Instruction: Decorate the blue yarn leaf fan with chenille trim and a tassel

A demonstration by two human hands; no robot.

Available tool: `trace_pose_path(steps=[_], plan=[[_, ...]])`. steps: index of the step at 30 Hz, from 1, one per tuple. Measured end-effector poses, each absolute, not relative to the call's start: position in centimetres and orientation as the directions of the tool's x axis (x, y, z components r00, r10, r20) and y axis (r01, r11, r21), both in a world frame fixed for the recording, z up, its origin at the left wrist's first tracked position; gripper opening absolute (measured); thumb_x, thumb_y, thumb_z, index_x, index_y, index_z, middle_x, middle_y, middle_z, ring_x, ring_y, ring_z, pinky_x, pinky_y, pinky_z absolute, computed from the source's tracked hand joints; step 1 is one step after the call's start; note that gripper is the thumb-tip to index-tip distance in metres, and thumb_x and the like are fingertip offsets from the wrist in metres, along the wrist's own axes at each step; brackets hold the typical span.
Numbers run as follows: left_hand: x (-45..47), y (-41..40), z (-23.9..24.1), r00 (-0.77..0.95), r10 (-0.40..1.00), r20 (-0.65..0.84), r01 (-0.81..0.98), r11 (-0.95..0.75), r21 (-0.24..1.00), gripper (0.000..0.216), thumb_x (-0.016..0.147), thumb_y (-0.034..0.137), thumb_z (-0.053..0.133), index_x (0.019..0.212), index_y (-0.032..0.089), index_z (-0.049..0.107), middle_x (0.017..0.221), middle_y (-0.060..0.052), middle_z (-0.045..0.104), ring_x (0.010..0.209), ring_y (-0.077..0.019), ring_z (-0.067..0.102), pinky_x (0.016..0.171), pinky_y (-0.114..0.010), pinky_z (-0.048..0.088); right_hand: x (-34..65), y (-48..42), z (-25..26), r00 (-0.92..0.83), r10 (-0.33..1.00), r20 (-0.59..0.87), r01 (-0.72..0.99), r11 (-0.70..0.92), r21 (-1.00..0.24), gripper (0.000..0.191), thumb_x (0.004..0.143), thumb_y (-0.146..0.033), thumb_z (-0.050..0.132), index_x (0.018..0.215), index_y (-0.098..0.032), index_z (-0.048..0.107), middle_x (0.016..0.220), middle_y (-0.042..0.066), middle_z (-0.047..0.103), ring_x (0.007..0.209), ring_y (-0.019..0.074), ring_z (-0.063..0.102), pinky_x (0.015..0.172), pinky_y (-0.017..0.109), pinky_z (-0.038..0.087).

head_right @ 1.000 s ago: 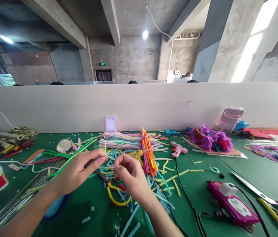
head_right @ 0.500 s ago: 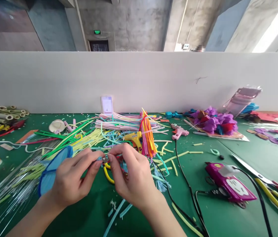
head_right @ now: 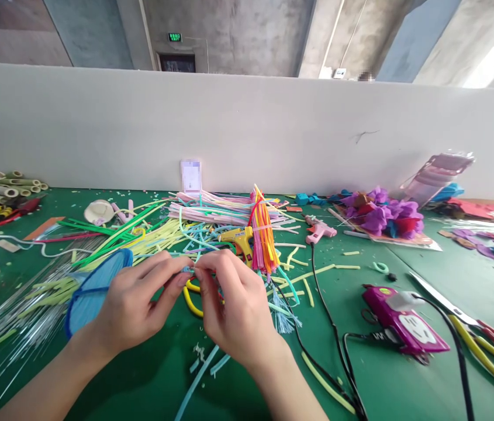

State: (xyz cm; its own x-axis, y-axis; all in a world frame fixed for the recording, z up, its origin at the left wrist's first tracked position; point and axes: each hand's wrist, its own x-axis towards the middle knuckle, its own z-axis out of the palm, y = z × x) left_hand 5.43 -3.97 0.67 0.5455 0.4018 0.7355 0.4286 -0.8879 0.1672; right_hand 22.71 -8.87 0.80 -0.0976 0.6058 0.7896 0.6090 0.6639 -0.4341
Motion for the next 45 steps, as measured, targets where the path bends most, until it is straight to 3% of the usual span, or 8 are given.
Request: trace_pose_path(steps=[9,16,20,25,31,37,42,45], plan=[[5.5,-3.9,0.6,0.552,0.400,0.732,0.429,-0.889,0.162,0.017,0.099,0.019,0.049,0.111,0.016,0.062,0.083,-0.005,0.067,0.072,-0.0160,0.064,0.063,-0.025,0.050,22.8,-9.0,0.8,-0.128,0.615,0.778,0.638,0.652,-0.410,0.019,0.093,-0.006,0.052,0.101,-0.023,0.055,0.090,0.004,0.064,0.080,0.0162,0.062,0.072,0.027,0.052],[5.7,-3.9,0.2,0.533,0.424,0.732,0.427,-0.882,0.200,0.017,0.099,0.019,0.050,0.113,0.018,0.059,0.091,-0.007,0.071,0.076,-0.0170,0.067,0.065,-0.026,0.053,22.4,-9.0,0.4,0.008,0.727,0.687,0.450,0.611,-0.652,0.008,0.096,-0.015,0.053,0.099,-0.023,0.055,0.090,0.003,0.065,0.078,0.0146,0.063,0.070,0.026,0.054],[5.8,-3.9,-0.2,0.544,0.439,0.715,0.386,-0.888,0.251,0.024,0.101,0.019,0.048,0.125,0.021,0.049,0.101,-0.006,0.072,0.085,-0.0168,0.070,0.068,-0.025,0.054,22.7,-9.0,0.4,-0.018,0.764,0.645,0.451,0.582,-0.677,0.005,0.098,-0.020,0.050,0.096,-0.022,0.053,0.087,0.004,0.062,0.076,0.0161,0.061,0.069,0.029,0.052],[5.6,-4.0,-0.2,0.522,0.435,0.734,0.342,-0.895,0.287,0.017,0.100,0.017,0.050,0.116,0.022,0.050,0.092,-0.003,0.068,0.079,-0.0142,0.067,0.064,-0.023,0.051,23.5,-9.4,1.7,-0.079,0.825,0.559,0.508,0.516,-0.690,0.005,0.097,-0.022,0.054,0.093,-0.022,0.055,0.082,0.001,0.063,0.069,0.0139,0.061,0.063,0.026,0.049],[5.0,-4.4,0.1,0.497,0.397,0.772,0.242,-0.917,0.316,0.026,0.097,0.009,0.051,0.121,0.021,0.050,0.095,-0.003,0.068,0.081,-0.0132,0.064,0.065,-0.022,0.050,23.9,-9.3,4.8,-0.224,0.871,0.437,0.522,0.486,-0.702,0.011,0.097,-0.025,0.054,0.088,-0.022,0.057,0.073,0.001,0.063,0.062,0.0134,0.058,0.054,0.025,0.046],[4.2,-4.3,5.1,0.373,0.419,0.828,0.244,-0.905,0.349,0.016,0.094,0.014,0.055,0.108,0.023,0.054,0.078,0.003,0.061,0.049,-0.0070,0.043,0.043,-0.021,0.036,23.2,-8.1,9.5,-0.270,0.885,0.379,0.255,0.445,-0.858,0.019,0.094,-0.037,0.060,0.084,-0.022,0.062,0.070,0.001,0.065,0.060,0.0126,0.061,0.050,0.023,0.048],[3.6,-3.7,10.7,0.319,0.550,0.772,-0.012,-0.812,0.584,0.003,0.098,0.025,0.056,0.100,0.024,0.055,0.074,0.003,0.058,0.056,-0.0082,0.051,0.050,-0.021,0.044,22.1,-8.1,13.5,-0.236,0.863,0.446,0.061,0.472,-0.880,0.021,0.090,-0.040,0.067,0.081,-0.021,0.063,0.069,0.000,0.066,0.056,0.0106,0.059,0.049,0.022,0.047],[3.0,-3.4,12.6,0.411,0.638,0.651,-0.157,-0.654,0.740,0.009,0.098,0.029,0.058,0.093,0.022,0.058,0.077,0.002,0.062,0.061,-0.0083,0.055,0.055,-0.021,0.048,21.6,-8.3,14.6,-0.198,0.851,0.486,0.024,0.499,-0.866,0.019,0.089,-0.038,0.068,0.082,-0.021,0.065,0.069,-0.001,0.065,0.055,0.0087,0.056,0.047,0.020,0.044]])
